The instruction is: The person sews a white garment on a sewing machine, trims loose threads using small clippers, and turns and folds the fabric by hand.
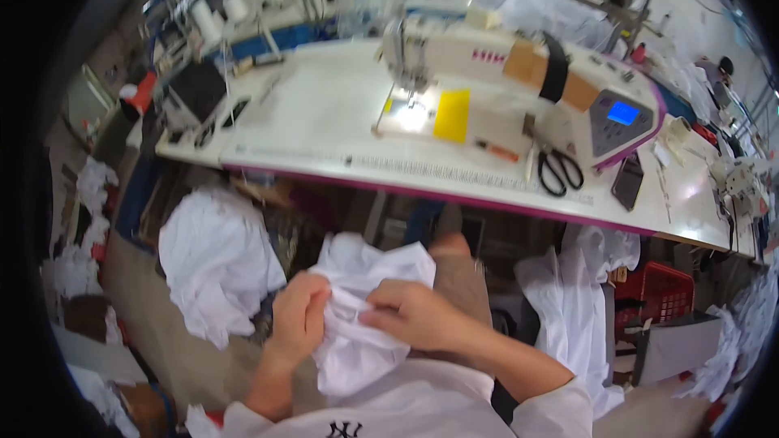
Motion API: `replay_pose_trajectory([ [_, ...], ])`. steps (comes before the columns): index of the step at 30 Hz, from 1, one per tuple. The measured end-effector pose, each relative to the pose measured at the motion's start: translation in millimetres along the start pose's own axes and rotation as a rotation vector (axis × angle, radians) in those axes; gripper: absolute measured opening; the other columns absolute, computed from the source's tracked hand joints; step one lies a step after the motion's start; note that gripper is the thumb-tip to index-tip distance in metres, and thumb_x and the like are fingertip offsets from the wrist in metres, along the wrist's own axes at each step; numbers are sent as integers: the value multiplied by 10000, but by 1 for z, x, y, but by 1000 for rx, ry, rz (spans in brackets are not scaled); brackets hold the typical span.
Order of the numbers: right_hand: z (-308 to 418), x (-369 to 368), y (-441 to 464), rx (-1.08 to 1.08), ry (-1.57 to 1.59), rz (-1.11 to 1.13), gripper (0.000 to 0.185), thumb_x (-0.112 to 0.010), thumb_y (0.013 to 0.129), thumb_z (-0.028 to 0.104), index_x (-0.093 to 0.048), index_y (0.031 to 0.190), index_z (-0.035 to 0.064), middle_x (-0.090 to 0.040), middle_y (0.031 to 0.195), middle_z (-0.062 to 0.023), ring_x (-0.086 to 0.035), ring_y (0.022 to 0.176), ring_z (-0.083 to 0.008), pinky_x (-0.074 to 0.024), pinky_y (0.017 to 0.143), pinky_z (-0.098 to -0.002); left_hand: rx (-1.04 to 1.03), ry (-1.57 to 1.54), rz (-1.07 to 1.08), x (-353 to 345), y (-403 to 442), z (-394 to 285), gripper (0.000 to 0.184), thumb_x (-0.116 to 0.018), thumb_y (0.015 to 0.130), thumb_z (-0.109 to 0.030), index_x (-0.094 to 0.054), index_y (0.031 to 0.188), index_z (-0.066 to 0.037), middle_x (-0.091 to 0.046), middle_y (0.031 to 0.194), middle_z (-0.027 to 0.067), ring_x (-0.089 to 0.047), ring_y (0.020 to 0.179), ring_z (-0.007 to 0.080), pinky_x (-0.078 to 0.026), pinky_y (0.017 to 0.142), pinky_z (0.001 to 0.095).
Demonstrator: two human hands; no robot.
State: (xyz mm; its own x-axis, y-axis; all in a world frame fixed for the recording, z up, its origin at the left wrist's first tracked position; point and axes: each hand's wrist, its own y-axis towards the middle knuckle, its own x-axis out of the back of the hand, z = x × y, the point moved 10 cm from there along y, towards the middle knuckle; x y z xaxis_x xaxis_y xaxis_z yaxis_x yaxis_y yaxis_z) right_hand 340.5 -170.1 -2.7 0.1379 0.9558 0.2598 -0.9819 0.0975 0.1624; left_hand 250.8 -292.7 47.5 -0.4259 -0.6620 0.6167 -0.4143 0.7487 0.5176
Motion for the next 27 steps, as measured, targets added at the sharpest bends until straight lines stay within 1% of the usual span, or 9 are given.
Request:
replay_pose_trajectory([
  [3,18,-9,19,136,-71,-30,150,-698,933,147,-685,931,-3,-636,840,-175,-629,783,-349,-495,700,-409,2,-21,-234,21,3,2,108,-590,889,82,-641,964,23,-690,954,189,-680,853,348,-551,766,373],
  [7,53,-31,48,302,-108,20,199,-685,959,188,-674,928,-8,-634,798,-180,-604,704,-346,-473,656,-403,465,-743,-362,26,-20,64,33,-533,1015,-23,-556,994,-12,-653,982,92,-584,869,133,-476,823,275],
  [11,55,-56,82,238,51,172,234,-667,973,202,-672,939,-30,-632,750,-190,-576,645,-287,-458,638,-390,506,-619,-291,52,-40,85,96,-532,1033,-110,-523,949,-63,-567,859,18,-505,783,76,-413,723,223],
  [13,46,-74,104,241,192,199,263,-667,924,196,-637,829,-48,-588,716,-246,-568,657,-395,-440,642,-460,536,-424,-297,86,-65,112,98,-533,1021,-102,-520,930,-68,-512,854,-16,-457,777,55,-381,698,216],
  [15,28,-114,132,268,93,250,254,-675,947,227,-667,909,-24,-622,750,-206,-589,667,-310,-463,652,-419,454,-117,-275,137,-57,106,122,-539,1021,-112,-513,914,-59,-490,840,-9,-456,773,80,-390,684,245],
  [17,63,-131,161,349,61,172,259,-667,929,214,-630,851,-30,-609,752,-226,-617,698,-351,-472,668,-451,288,365,-176,189,-16,67,141,-548,1013,-106,-510,890,-47,-489,820,31,-479,761,132,-404,670,302],
  [20,136,-108,211,528,193,-125,265,-654,925,194,-589,806,-34,-592,753,-238,-616,699,-364,-472,670,-465,-140,828,-97,234,86,-18,61,-533,924,-17,-529,892,34,-514,879,198,-529,826,400,-438,735,422],
  [23,159,-47,252,477,401,-279,259,-652,951,180,-599,814,-33,-574,726,-222,-554,636,-280,-457,633,-418,-328,987,-94,230,181,-43,53,-572,903,6,-553,946,29,-549,954,187,-573,875,392,-481,733,409],
  [27,62,47,277,271,357,-537,215,-652,978,181,-703,895,-11,-648,716,-94,-552,644,-154,-459,600,-327,-543,960,180,127,280,5,194,-596,841,-75,-652,1023,-38,-639,954,188,-639,796,375,-515,670,419],
])
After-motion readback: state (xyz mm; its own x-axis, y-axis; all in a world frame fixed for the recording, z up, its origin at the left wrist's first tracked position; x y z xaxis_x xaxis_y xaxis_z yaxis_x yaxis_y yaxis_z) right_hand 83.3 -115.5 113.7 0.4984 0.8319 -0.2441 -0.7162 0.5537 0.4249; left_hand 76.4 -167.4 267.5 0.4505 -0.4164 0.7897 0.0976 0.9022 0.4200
